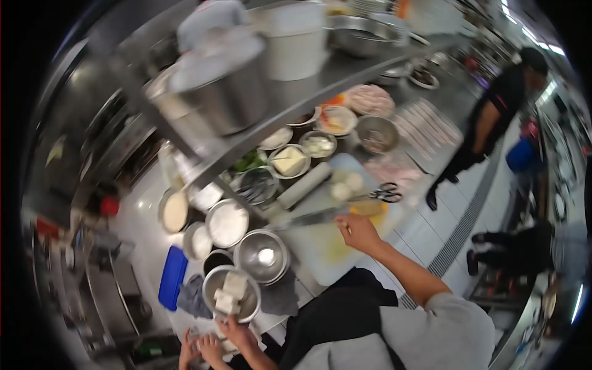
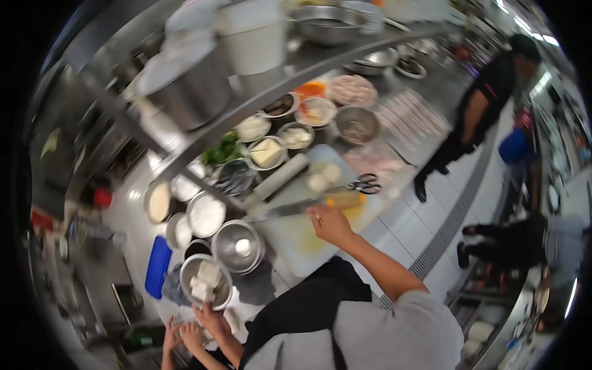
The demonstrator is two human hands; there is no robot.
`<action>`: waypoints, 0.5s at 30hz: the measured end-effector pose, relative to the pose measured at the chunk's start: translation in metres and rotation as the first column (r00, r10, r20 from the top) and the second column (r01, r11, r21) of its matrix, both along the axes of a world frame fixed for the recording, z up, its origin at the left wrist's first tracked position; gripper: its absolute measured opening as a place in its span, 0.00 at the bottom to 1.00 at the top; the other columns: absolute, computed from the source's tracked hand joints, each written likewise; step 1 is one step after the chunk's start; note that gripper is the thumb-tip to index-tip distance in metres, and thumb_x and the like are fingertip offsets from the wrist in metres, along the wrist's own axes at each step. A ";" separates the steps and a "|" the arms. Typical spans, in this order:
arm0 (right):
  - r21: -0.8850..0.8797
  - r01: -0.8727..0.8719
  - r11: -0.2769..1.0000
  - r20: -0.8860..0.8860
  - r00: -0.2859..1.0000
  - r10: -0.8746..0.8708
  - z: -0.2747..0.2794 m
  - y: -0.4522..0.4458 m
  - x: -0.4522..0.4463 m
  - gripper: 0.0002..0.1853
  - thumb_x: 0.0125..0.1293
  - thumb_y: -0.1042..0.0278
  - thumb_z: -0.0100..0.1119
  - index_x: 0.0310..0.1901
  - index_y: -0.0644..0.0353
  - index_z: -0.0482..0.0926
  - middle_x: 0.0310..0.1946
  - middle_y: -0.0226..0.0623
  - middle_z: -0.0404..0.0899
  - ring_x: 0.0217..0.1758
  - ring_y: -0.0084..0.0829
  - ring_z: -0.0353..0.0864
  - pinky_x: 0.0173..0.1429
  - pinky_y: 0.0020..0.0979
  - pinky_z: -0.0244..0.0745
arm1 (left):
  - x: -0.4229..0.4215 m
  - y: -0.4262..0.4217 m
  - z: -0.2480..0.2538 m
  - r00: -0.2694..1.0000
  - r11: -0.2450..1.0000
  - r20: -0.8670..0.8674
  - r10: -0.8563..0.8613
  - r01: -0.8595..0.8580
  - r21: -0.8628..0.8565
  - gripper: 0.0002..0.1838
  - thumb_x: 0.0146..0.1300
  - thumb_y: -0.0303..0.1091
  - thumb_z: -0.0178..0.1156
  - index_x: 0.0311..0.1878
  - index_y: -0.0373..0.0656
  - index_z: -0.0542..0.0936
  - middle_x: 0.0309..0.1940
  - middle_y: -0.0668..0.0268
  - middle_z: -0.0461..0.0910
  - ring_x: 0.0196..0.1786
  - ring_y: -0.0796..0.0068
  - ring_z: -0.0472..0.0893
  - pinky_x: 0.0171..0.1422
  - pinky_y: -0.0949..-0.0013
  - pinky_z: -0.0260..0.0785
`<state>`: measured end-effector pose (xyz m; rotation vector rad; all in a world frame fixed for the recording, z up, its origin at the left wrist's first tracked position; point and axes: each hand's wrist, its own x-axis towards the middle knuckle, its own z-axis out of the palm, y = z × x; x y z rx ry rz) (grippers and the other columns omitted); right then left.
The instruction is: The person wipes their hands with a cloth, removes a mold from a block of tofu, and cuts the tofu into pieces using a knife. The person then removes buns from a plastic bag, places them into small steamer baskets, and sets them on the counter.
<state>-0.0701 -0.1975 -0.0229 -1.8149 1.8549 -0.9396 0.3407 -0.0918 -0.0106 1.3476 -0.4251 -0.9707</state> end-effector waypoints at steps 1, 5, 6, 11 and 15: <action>-0.019 0.077 0.997 -0.076 0.994 -0.078 -0.005 -0.007 -0.022 0.11 0.64 0.66 0.62 0.44 0.62 0.84 0.39 0.47 0.85 0.35 0.43 0.84 0.45 0.40 0.79 | -0.002 0.005 0.003 1.000 1.000 0.009 0.010 -0.010 0.014 0.21 0.66 0.26 0.56 0.62 0.41 0.65 0.55 0.54 0.76 0.53 0.59 0.81 0.47 0.57 0.81; -0.051 0.203 0.978 -0.225 0.952 -0.210 -0.005 -0.032 -0.122 0.16 0.59 0.68 0.64 0.49 0.59 0.81 0.48 0.48 0.81 0.52 0.49 0.78 0.58 0.45 0.73 | 0.046 0.018 -0.026 0.986 0.987 0.106 0.130 -0.139 0.083 0.23 0.68 0.28 0.55 0.65 0.41 0.65 0.57 0.52 0.75 0.55 0.59 0.79 0.51 0.57 0.78; 0.087 0.300 0.950 -0.246 0.930 -0.272 0.004 -0.036 -0.134 0.20 0.57 0.69 0.64 0.53 0.57 0.79 0.54 0.47 0.79 0.60 0.51 0.74 0.63 0.47 0.70 | 0.048 0.013 -0.019 0.981 0.981 0.078 0.177 -0.182 0.070 0.23 0.68 0.29 0.55 0.66 0.41 0.65 0.58 0.53 0.75 0.55 0.59 0.79 0.52 0.58 0.77; 0.125 -0.068 0.990 -0.342 0.933 0.108 -0.004 -0.071 -0.159 0.30 0.52 0.71 0.65 0.61 0.49 0.74 0.65 0.44 0.70 0.67 0.53 0.67 0.68 0.52 0.65 | 0.120 -0.016 -0.039 0.987 0.986 0.046 0.153 -0.150 -0.069 0.22 0.70 0.31 0.51 0.66 0.37 0.70 0.62 0.55 0.74 0.61 0.59 0.76 0.62 0.58 0.75; 0.189 -0.334 0.924 -0.464 0.799 0.383 -0.031 -0.119 -0.131 0.35 0.48 0.72 0.65 0.63 0.48 0.73 0.66 0.41 0.69 0.69 0.52 0.65 0.71 0.52 0.62 | 0.159 -0.068 -0.035 0.972 0.972 -0.071 0.226 -0.230 -0.057 0.20 0.71 0.32 0.50 0.61 0.31 0.72 0.57 0.51 0.76 0.55 0.62 0.79 0.58 0.57 0.79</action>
